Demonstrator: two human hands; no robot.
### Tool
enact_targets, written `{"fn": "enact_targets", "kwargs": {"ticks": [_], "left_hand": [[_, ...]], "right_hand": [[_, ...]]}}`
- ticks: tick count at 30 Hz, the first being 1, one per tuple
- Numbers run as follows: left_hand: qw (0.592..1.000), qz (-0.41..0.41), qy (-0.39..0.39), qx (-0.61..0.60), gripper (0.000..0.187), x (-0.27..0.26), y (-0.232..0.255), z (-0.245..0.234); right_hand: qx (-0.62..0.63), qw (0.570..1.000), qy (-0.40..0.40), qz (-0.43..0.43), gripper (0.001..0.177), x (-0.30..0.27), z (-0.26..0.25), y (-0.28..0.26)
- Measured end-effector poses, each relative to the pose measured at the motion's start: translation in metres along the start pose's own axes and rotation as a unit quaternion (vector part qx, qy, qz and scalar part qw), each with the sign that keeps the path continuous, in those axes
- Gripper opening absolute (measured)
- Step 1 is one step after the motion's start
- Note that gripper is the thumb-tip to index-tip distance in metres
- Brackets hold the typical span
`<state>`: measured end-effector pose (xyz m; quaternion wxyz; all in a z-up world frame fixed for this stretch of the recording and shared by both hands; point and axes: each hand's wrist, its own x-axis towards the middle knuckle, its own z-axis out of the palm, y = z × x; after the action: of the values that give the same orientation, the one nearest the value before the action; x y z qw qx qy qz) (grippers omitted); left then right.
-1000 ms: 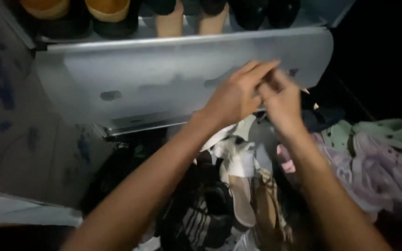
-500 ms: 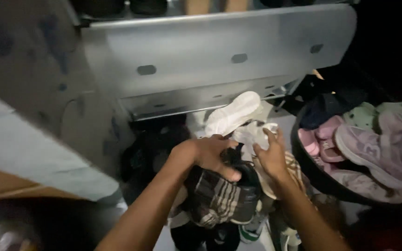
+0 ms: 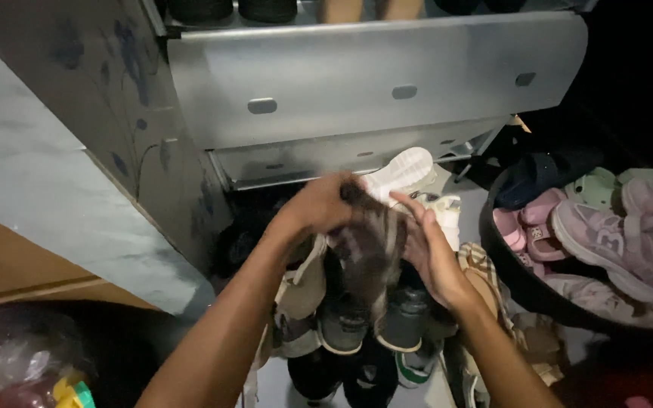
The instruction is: The person wipes several pairs of shoes with a cloth, including black, beige, and plaid flats, then places them into a shoe rack. The person also wipes a dark sneaker and places it in the rack.
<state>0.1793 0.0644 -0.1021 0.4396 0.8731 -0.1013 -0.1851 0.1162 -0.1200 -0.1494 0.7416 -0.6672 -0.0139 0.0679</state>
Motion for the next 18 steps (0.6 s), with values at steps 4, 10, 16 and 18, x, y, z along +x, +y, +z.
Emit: {"fn": "enact_targets", "kwargs": {"ticks": [4, 10, 16, 18], "left_hand": [[0.973, 0.048, 0.098, -0.206, 0.063, 0.037, -0.016, 0.009], [0.945, 0.113, 0.085, -0.294, 0.070, 0.016, 0.001, 0.016], [0.975, 0.176, -0.080, -0.110, 0.113, 0.015, 0.001, 0.023], [0.957, 0.277, 0.011, -0.086, 0.119, 0.037, -0.027, 0.039]], "right_hand": [[-0.053, 0.991, -0.070, -0.105, 0.120, 0.003, -0.002, 0.001], [-0.160, 0.954, 0.068, -0.246, 0.080, 0.012, -0.007, 0.005], [0.105, 0.980, 0.140, -0.096, 0.076, 0.019, -0.006, 0.018], [0.281, 0.956, 0.038, -0.075, 0.068, 0.025, -0.007, 0.023]]}}
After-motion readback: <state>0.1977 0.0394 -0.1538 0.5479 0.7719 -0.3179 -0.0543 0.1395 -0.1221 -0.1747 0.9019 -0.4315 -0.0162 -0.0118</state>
